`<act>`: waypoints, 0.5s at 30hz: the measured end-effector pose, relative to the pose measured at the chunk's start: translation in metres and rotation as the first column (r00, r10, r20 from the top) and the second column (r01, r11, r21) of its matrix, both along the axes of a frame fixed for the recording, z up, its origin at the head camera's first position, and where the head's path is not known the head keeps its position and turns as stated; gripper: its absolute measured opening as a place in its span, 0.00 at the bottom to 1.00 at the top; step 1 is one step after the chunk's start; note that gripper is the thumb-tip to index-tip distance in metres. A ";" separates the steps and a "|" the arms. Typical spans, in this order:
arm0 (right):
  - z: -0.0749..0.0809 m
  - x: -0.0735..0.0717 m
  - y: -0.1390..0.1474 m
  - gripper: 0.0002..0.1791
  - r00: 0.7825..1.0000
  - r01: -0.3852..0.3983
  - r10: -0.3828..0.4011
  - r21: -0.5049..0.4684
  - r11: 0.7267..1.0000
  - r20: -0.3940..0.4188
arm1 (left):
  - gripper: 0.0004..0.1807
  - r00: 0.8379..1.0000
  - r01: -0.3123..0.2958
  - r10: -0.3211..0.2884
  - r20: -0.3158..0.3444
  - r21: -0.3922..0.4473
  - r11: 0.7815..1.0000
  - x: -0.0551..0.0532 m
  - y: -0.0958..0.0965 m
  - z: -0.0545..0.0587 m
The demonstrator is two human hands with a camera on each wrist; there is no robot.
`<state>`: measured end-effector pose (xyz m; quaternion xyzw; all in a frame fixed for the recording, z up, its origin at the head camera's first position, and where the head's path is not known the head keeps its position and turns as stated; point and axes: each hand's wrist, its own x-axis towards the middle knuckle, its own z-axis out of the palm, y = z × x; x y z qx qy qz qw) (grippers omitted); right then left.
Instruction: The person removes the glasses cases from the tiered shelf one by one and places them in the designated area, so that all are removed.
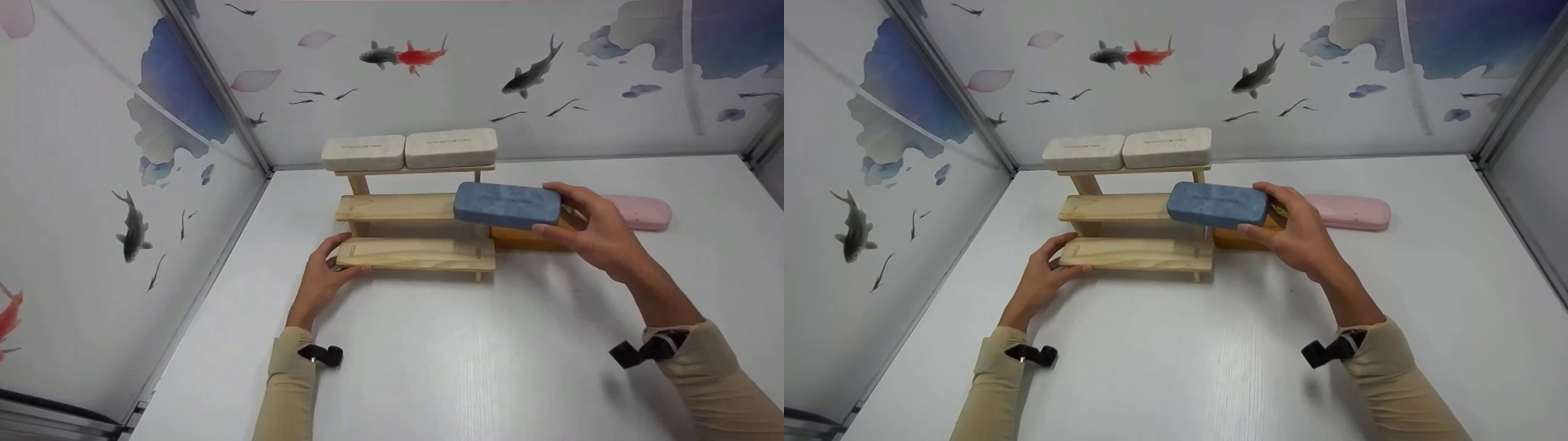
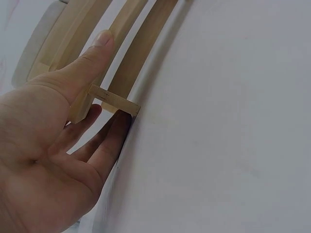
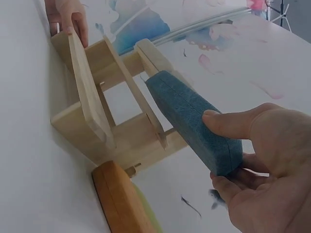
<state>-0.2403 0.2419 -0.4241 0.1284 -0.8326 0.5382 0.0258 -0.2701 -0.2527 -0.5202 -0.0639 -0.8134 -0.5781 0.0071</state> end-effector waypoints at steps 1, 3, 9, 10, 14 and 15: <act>-0.001 0.000 0.003 0.42 1.000 -0.003 0.003 -0.006 1.000 -0.001 | 0.46 1.000 0.000 0.000 -0.002 0.000 1.000 0.000 0.000 0.000; -0.002 0.000 0.010 0.42 1.000 0.001 -0.001 -0.017 1.000 0.005 | 0.46 1.000 0.002 -0.002 -0.002 0.000 1.000 -0.001 -0.001 0.000; -0.007 -0.001 0.027 0.41 1.000 0.001 0.000 -0.027 1.000 0.016 | 0.46 1.000 -0.002 0.001 0.009 0.007 1.000 0.000 -0.002 -0.001; -0.008 -0.001 0.031 0.41 1.000 -0.002 0.002 -0.026 1.000 0.015 | 0.46 1.000 -0.003 0.002 0.009 0.008 1.000 0.001 -0.002 -0.001; -0.011 -0.003 0.044 0.40 1.000 -0.006 0.006 -0.021 1.000 0.020 | 0.47 1.000 0.003 -0.003 0.010 0.012 1.000 0.001 -0.002 0.000; -0.012 -0.004 0.048 0.40 1.000 -0.006 0.007 -0.017 1.000 0.021 | 0.46 1.000 0.003 -0.003 0.009 0.013 1.000 0.001 -0.001 0.000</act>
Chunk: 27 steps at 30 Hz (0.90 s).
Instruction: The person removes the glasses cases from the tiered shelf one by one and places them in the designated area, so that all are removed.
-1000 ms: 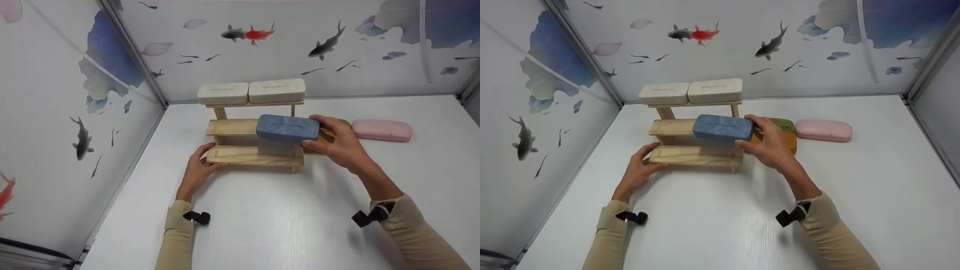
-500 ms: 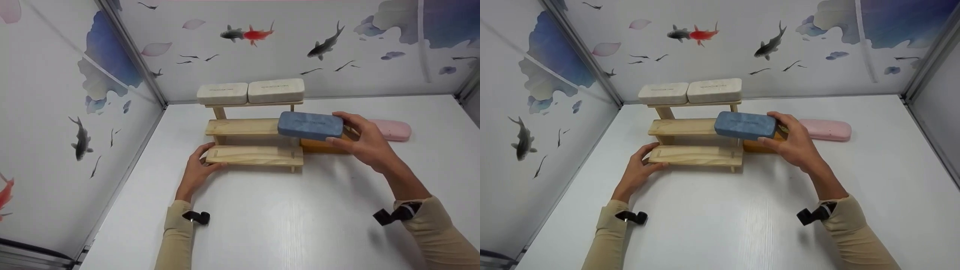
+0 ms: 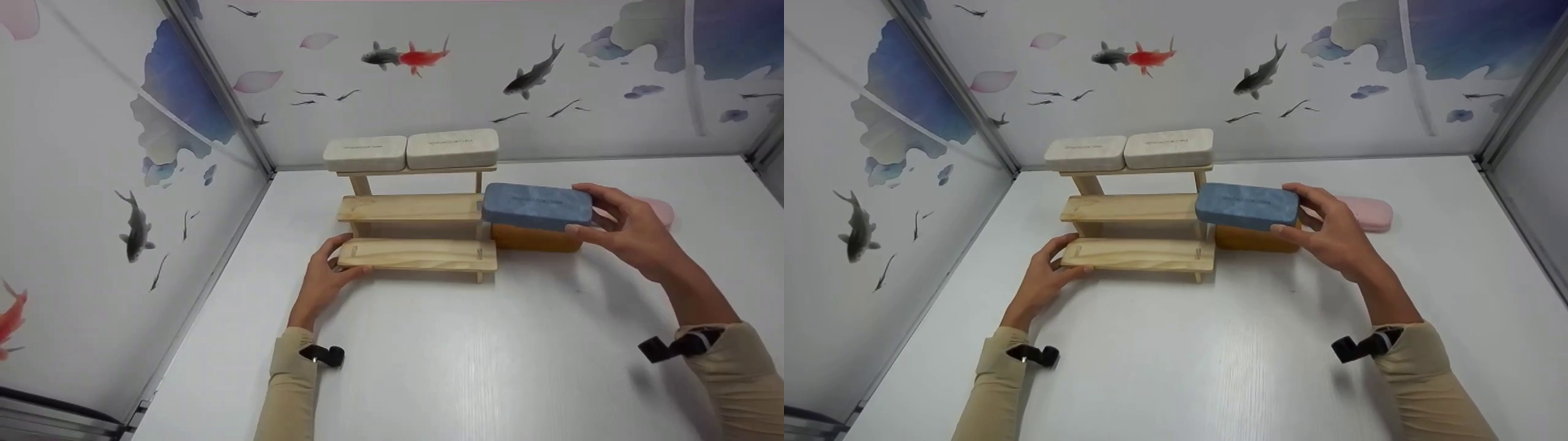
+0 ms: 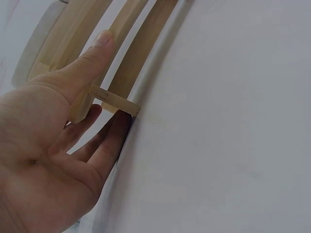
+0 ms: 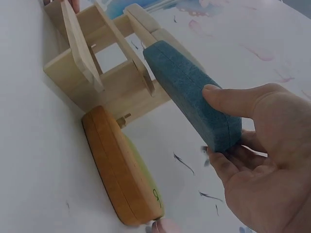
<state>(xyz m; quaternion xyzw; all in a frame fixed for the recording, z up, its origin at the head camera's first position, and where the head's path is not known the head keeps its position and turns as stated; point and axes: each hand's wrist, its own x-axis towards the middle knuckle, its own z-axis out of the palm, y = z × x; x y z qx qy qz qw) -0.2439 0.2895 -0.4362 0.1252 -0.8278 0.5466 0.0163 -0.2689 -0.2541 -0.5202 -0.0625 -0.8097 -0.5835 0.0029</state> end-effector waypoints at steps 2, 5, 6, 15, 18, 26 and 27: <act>-0.002 -0.001 0.007 0.40 1.000 0.000 0.000 0.006 1.000 0.002 | 0.46 1.000 0.000 0.000 0.000 -0.001 1.000 0.000 0.000 0.000; -0.006 0.000 0.017 0.40 1.000 0.007 -0.007 0.011 1.000 -0.003 | 0.46 1.000 0.001 -0.001 0.001 -0.004 1.000 0.000 0.001 0.000; -0.007 0.000 0.021 0.39 1.000 0.011 -0.011 0.012 1.000 -0.001 | 0.46 1.000 0.001 -0.001 0.001 -0.005 1.000 0.000 0.001 0.000; -0.023 0.002 0.051 0.39 0.999 0.034 -0.036 0.053 0.998 0.033 | 0.47 1.000 0.002 -0.002 -0.003 -0.005 1.000 0.001 0.000 0.001; -0.028 0.003 0.061 0.39 0.999 0.037 -0.040 0.073 0.997 0.037 | 0.46 1.000 -0.002 0.002 -0.001 -0.005 1.000 0.001 0.000 0.000; -0.042 0.004 0.079 0.39 0.999 0.032 -0.033 0.097 0.995 0.010 | 0.47 1.000 -0.001 0.001 0.001 -0.012 1.000 0.000 0.001 0.000; -0.043 0.004 0.081 0.39 1.000 0.029 -0.030 0.098 0.995 0.004 | 0.47 1.000 0.000 0.000 0.000 -0.012 1.000 0.000 0.001 0.001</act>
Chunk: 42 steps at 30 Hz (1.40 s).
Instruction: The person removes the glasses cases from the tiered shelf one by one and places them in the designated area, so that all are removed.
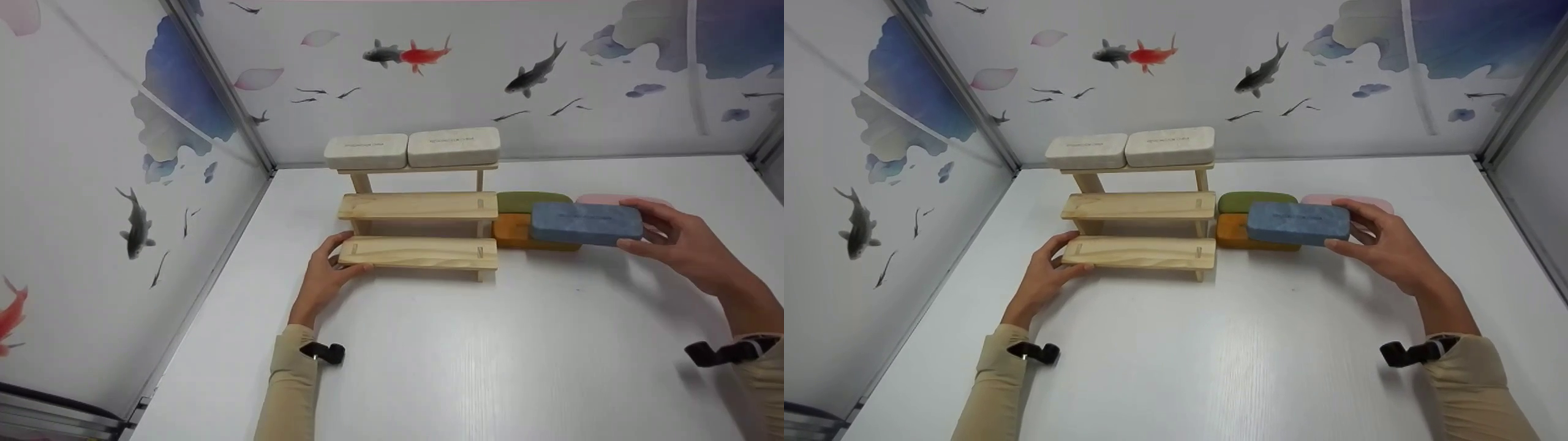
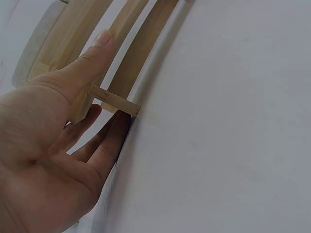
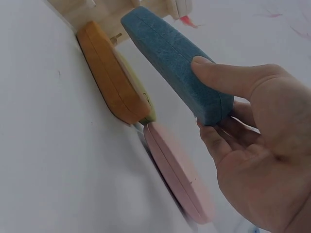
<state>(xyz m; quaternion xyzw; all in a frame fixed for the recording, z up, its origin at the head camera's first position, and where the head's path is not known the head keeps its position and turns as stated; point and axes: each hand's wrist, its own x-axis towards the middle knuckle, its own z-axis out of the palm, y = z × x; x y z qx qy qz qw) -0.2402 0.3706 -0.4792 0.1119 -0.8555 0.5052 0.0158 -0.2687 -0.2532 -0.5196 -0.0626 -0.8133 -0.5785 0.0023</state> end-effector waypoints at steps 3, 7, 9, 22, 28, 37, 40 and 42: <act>-0.003 0.000 0.007 0.38 1.000 -0.006 0.006 0.003 1.000 -0.007 | 0.47 1.000 0.001 -0.001 0.001 0.000 1.000 0.000 0.000 0.001; -0.009 0.000 0.018 0.38 1.000 0.017 -0.017 0.030 0.999 0.011 | 0.47 1.000 -0.004 0.004 0.003 -0.007 1.000 -0.001 0.000 0.000; -0.012 0.001 0.023 0.39 0.999 0.032 -0.033 0.039 0.999 0.021 | 0.47 1.000 -0.006 0.006 0.002 -0.009 1.000 -0.001 0.000 0.000; -0.030 0.002 0.056 0.41 0.992 0.114 -0.118 0.093 0.989 0.048 | 0.47 1.000 -0.009 0.010 0.017 -0.021 1.000 0.000 0.001 0.000; -0.038 0.003 0.070 0.41 0.987 0.137 -0.145 0.110 0.985 0.073 | 0.46 1.000 -0.003 0.003 0.016 -0.015 1.000 0.001 -0.001 0.000; -0.046 0.004 0.085 0.41 0.981 0.160 -0.166 0.064 0.985 0.098 | 0.46 1.000 0.003 -0.003 0.009 -0.015 1.000 0.001 0.000 0.000; -0.049 0.005 0.089 0.42 0.981 0.157 -0.164 0.068 0.985 0.108 | 0.45 1.000 -0.002 0.002 0.010 -0.020 1.000 0.000 0.000 -0.001; -0.051 0.006 0.091 0.42 0.981 0.153 -0.160 0.069 0.986 0.114 | 0.46 1.000 -0.004 0.004 0.012 -0.023 1.000 0.000 0.000 -0.001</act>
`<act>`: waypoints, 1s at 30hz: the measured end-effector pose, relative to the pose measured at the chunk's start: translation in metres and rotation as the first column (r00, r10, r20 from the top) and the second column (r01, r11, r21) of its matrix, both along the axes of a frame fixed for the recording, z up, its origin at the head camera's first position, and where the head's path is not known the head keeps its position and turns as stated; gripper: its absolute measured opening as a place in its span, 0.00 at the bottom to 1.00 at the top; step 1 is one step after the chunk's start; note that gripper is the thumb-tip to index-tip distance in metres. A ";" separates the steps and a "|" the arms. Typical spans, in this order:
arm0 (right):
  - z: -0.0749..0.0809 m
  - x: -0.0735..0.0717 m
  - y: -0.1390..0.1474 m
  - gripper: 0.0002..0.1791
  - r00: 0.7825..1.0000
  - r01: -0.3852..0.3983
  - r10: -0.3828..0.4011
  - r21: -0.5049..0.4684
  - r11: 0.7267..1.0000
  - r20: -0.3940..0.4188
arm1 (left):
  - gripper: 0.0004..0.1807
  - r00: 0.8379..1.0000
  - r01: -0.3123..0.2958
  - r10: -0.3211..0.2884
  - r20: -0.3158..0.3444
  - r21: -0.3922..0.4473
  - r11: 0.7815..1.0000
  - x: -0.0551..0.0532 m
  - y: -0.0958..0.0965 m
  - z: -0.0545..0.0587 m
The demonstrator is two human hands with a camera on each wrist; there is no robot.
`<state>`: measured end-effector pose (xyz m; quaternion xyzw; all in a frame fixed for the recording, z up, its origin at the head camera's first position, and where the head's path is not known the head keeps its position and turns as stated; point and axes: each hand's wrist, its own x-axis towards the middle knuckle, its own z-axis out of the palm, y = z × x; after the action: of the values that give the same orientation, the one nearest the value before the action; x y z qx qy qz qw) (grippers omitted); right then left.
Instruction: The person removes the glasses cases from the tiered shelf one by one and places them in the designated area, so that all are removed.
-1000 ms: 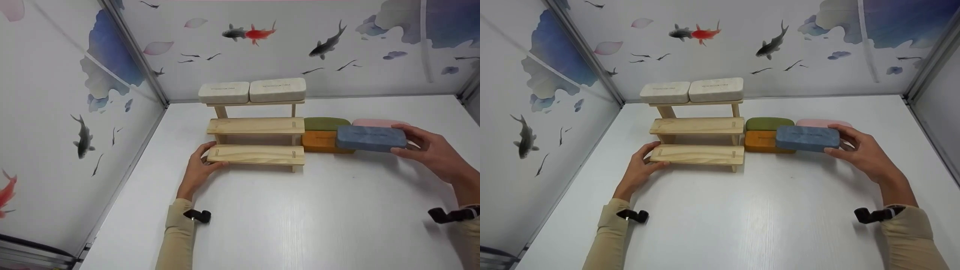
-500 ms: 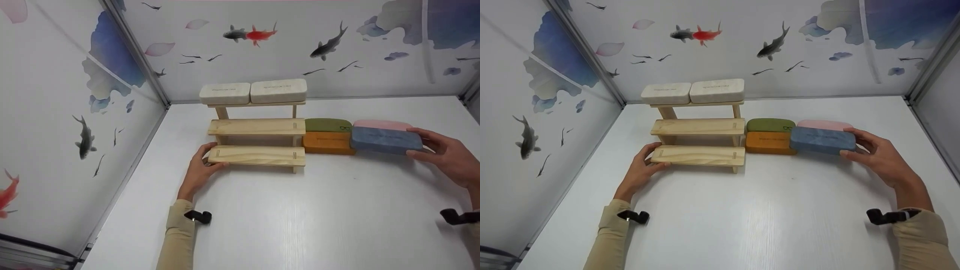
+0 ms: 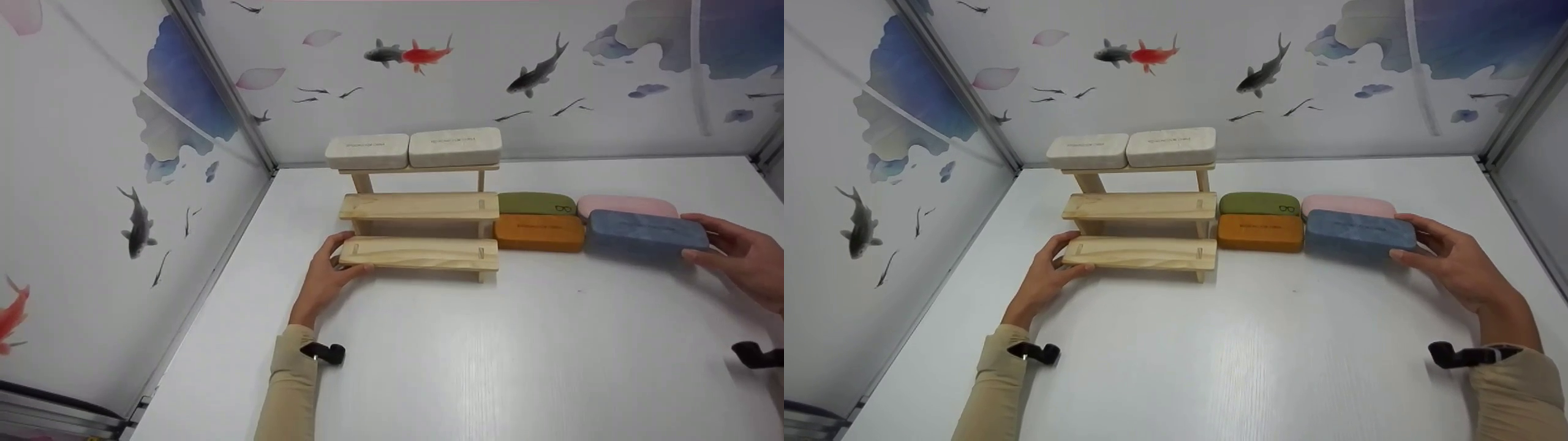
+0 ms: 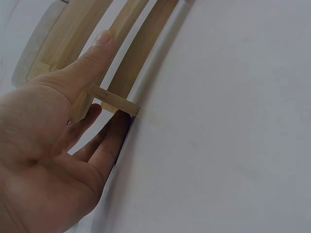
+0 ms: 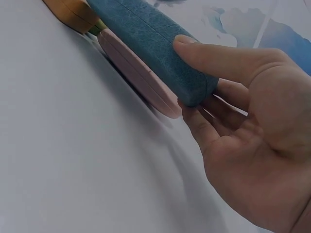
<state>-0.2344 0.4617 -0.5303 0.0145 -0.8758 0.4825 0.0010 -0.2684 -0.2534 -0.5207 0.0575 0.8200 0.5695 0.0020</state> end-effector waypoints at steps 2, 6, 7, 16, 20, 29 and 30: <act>-0.002 0.001 0.001 0.43 1.000 -0.004 0.004 0.001 1.000 0.017 | 0.46 1.000 0.002 -0.002 0.000 0.002 1.000 0.000 0.000 0.000; -0.003 0.000 0.001 0.44 0.998 -0.012 0.011 0.014 1.000 0.063 | 0.46 1.000 0.005 -0.005 0.002 0.007 1.000 0.000 0.000 -0.001; -0.003 0.000 0.001 0.45 0.997 -0.015 0.014 0.018 1.000 0.072 | 0.46 1.000 0.004 -0.004 0.002 0.008 1.000 0.000 0.000 -0.001; 0.000 0.002 0.000 0.46 0.993 -0.018 0.011 0.062 0.998 0.115 | 0.46 1.000 0.005 -0.005 0.001 0.008 1.000 -0.001 0.000 0.000; 0.003 0.001 0.001 0.49 0.988 -0.011 -0.005 0.102 0.995 0.153 | 0.46 1.000 0.018 -0.018 -0.002 0.033 0.999 -0.001 0.000 0.000; 0.006 0.000 0.001 0.53 0.990 -0.033 0.013 0.141 0.989 0.140 | 0.47 1.000 0.009 -0.009 -0.006 0.001 1.000 0.000 -0.001 0.001; 0.006 0.000 0.000 0.54 0.991 -0.036 0.017 0.140 0.989 0.135 | 0.47 1.000 0.009 -0.009 -0.005 -0.001 1.000 0.000 -0.001 0.001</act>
<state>-0.2345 0.4622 -0.5243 -0.0061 -0.9058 0.4187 -0.0649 -0.2679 -0.2541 -0.5197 0.0625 0.8200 0.5690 0.0026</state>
